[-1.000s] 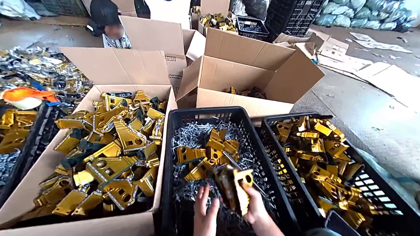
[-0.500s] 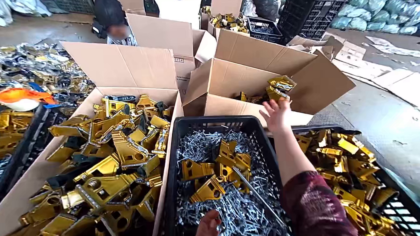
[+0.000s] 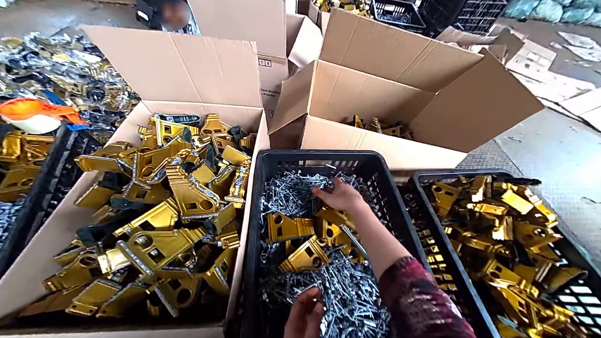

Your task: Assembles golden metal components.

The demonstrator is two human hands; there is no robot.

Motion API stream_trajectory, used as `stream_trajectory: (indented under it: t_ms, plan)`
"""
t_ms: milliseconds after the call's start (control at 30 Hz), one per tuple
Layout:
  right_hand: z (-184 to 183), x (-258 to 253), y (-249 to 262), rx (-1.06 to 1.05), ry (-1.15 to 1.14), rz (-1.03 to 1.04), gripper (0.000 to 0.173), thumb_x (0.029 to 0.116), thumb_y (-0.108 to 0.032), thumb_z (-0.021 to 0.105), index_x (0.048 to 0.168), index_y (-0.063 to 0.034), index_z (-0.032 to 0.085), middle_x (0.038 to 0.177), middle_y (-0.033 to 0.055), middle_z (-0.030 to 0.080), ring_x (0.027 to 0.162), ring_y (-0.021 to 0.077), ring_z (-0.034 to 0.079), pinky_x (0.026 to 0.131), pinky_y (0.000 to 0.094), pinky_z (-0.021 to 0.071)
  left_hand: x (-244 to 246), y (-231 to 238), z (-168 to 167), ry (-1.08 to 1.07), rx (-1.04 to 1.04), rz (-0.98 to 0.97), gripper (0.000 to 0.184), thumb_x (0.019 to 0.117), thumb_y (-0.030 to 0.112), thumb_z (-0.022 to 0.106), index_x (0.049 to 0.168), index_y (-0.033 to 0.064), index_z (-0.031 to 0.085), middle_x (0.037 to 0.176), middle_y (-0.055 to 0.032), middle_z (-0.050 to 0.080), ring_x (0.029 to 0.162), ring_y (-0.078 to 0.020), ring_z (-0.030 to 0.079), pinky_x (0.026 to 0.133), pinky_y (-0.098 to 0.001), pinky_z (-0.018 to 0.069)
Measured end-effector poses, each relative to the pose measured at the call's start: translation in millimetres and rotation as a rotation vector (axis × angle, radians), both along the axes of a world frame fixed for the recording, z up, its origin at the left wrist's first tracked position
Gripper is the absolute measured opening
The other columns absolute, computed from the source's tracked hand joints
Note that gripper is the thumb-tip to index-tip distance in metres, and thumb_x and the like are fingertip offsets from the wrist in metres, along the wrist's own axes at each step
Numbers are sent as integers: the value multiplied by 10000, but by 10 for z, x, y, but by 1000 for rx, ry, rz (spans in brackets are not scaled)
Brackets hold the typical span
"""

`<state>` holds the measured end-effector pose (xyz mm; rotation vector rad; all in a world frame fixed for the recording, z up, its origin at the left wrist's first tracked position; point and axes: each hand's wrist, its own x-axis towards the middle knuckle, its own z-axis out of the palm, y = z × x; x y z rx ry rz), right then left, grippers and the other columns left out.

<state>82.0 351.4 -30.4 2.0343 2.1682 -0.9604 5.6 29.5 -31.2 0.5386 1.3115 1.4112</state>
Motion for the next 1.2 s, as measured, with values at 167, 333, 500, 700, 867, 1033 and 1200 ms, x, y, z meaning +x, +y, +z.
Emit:
stream_trajectory:
  t_ms: [167, 333, 500, 700, 867, 1033, 1200]
  plan:
    - [303, 1, -448, 128, 65, 49, 700, 883, -219, 742, 1523, -143, 468, 1166, 283, 683, 1082, 511, 650, 877, 749, 478, 14, -21, -18, -26, 28, 31, 366, 1002, 115, 457, 1315, -42, 565, 1254, -112, 645, 1086, -154, 641, 899, -328, 547]
    - [632, 474, -1743, 738, 445, 675, 296, 881, 7, 608, 1132, -56, 751, 1137, 96, 739, 1119, 265, 678, 976, 473, 559, -63, -48, 132, -492, -128, -106, 800, 1040, 639, 85, 1615, 88, 159, 1413, -174, 587, 1096, -302, 697, 832, -458, 604]
    - [293, 775, -2716, 1015, 502, 1087, 204, 1048, -229, 572, 1223, -270, 669, 1236, 60, 680, 1155, 250, 632, 991, 438, 495, -59, -130, 152, -525, 104, 56, 539, 996, 177, 547, 1482, 38, 361, 1120, -142, 715, 946, -213, 734, 813, -375, 627]
    - [-111, 611, -1799, -18, -276, 73, 634, 994, -342, 619, 1515, -67, 386, 1236, 254, 672, 1153, 456, 658, 938, 642, 511, -183, -148, 254, -186, 145, 229, 804, 918, 83, 621, 1596, 63, 189, 1279, -118, 605, 966, -164, 681, 763, -311, 602]
    - [4, 507, -1826, 56, 172, 9, 501, 962, -167, 670, 1413, -14, 512, 1143, 200, 717, 1086, 356, 698, 971, 555, 536, -324, -259, 592, -534, 30, 154, 843, 1031, 634, 28, 1382, 97, 576, 1264, -168, 676, 981, -334, 716, 600, -428, 604]
    - [435, 1016, -2303, 78, 918, -5, 324, 932, -62, 669, 1212, -3, 518, 906, 44, 697, 599, 88, 613, 533, 247, 525, -413, -281, 570, -800, 80, 163, 674, 1073, 562, 114, 1260, 62, 526, 1158, -225, 674, 907, -323, 726, 624, -391, 614]
    - [516, 1242, -2648, -87, 1102, -48, 544, 837, 30, 626, 1316, -40, 377, 936, 37, 681, 565, 74, 589, 478, 218, 490, -250, -157, 672, -712, 58, -23, 710, 1057, 626, 174, 1250, 59, 555, 963, -143, 690, 733, -210, 708, 581, -333, 602]
